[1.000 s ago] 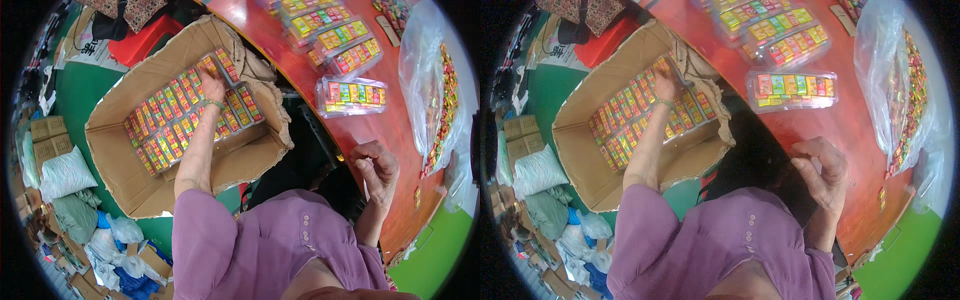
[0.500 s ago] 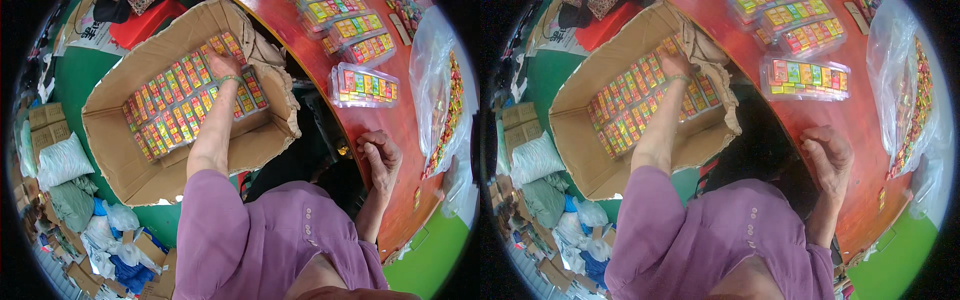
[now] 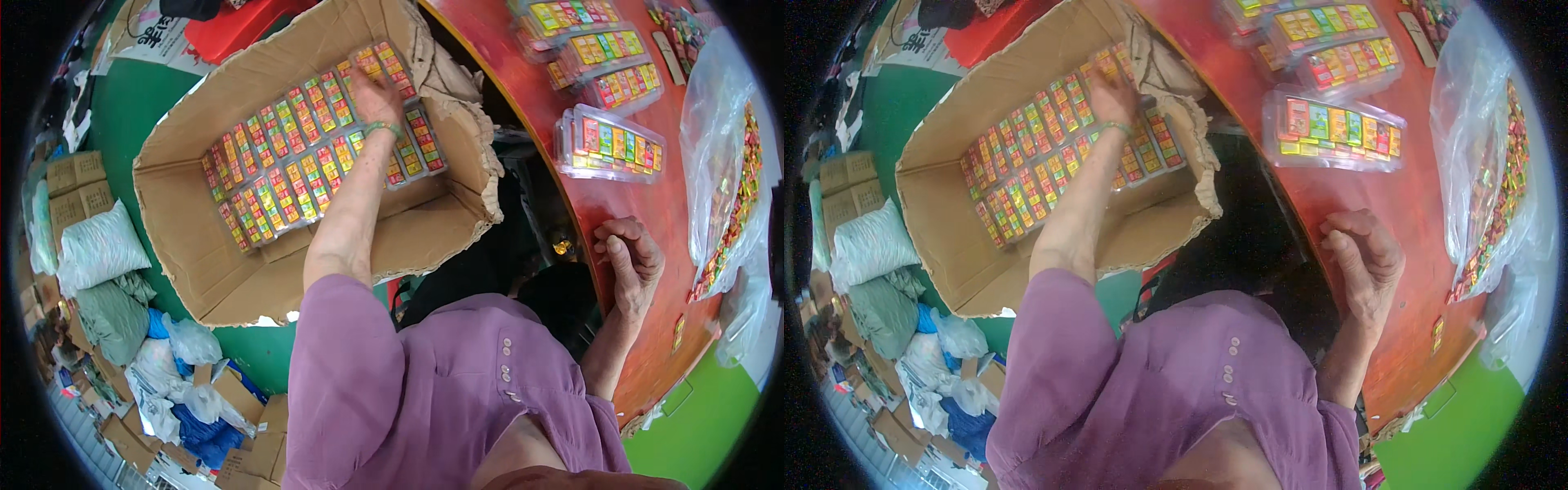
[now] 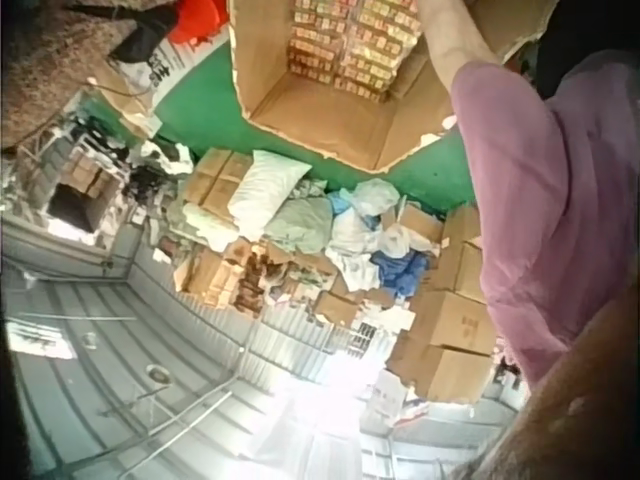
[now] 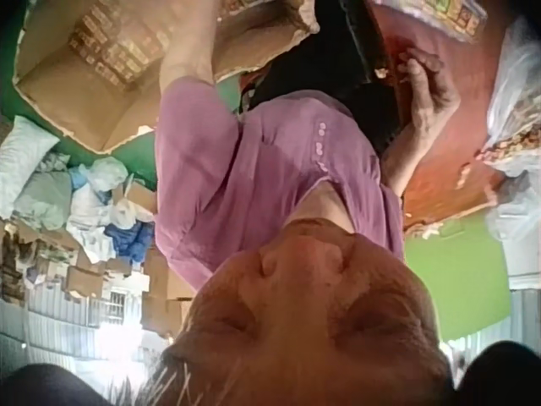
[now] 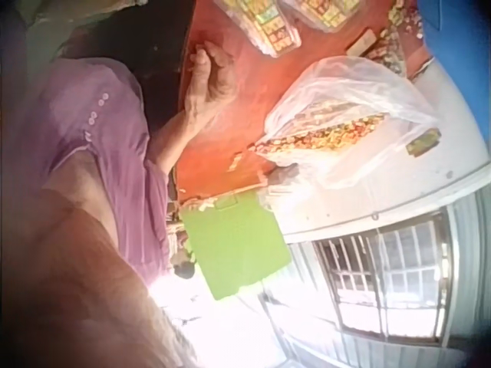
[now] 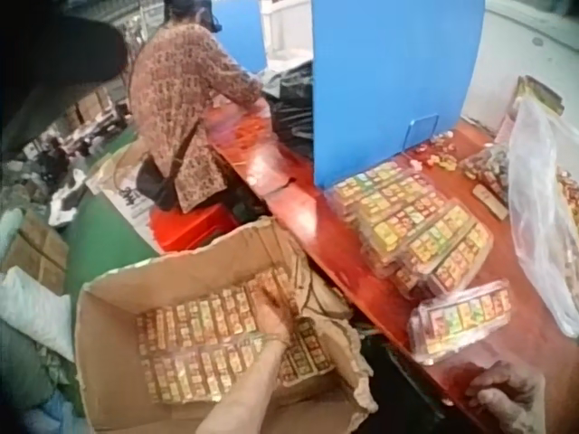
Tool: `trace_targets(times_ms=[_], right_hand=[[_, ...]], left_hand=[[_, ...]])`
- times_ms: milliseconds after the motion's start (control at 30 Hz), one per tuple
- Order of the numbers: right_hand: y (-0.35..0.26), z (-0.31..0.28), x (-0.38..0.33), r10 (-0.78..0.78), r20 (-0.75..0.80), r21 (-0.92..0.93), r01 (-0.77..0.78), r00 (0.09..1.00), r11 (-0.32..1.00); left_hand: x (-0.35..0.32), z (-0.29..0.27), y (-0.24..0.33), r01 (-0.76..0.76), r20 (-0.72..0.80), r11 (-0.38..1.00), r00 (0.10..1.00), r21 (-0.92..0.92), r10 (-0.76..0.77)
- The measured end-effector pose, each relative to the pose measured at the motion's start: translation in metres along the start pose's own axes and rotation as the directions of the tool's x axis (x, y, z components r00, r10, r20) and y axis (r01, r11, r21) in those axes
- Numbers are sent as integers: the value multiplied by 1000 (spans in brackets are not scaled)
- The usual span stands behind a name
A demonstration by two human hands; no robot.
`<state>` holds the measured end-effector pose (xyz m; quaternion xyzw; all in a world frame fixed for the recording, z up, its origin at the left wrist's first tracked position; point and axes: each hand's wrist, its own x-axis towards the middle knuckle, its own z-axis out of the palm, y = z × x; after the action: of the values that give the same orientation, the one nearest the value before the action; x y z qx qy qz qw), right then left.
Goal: Placing small colorful boxes into plastic trays and organizing them within a larger container.
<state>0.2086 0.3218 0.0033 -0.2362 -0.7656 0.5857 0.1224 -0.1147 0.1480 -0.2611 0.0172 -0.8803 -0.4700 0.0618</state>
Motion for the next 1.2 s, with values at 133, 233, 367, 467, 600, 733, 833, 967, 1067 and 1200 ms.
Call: trace_targets(times_ms=[133, 233, 367, 467, 600, 733, 833, 967, 1067, 1200], right_hand=[[0, 1, 1, -10, 5, -25, 10, 1000, 1000], [2, -1, 0, -11, -4, -13, 11, 1000, 1000], [5, -1, 1, -33, 6, -53, 33, 999, 998], [3, 1, 1, 14, -28, -22, -15, 1000, 1000], [4, -1, 2, 2, -30, -30, -3, 1000, 1000], [7, -4, 1, -14, -25, -33, 13, 1000, 999], [5, -2, 1, 16, -34, -16, -17, 999, 1000], [8, -6, 2, 30, -50, -21, -31, 998, 999], [5, -5, 2, 23, -51, -31, -25, 998, 999], [-9, 2, -1, 56, -106, 9, -55, 993, 998]], left_hand=[[2, 7, 0, 48, -33, 998, 998, 27, -47], [-1, 8, 20, 121, -37, 993, 992, 5, -121], [-5, 6, 11, 59, -38, 998, 998, 31, -57], [-4, 2, 5, 29, -5, 998, 1000, -57, -30], [2, -5, 1, 88, 102, 993, 990, 78, -96], [1, -5, 0, 58, 60, 998, 996, 34, -60], [1, -3, -15, -62, -62, 997, 996, 41, 65], [-1, -7, -2, 22, -88, 1000, 996, -6, -22], [1, -13, -2, 57, -67, 998, 996, -21, -58], [4, -27, 0, 41, -134, 994, 991, 101, -28]])
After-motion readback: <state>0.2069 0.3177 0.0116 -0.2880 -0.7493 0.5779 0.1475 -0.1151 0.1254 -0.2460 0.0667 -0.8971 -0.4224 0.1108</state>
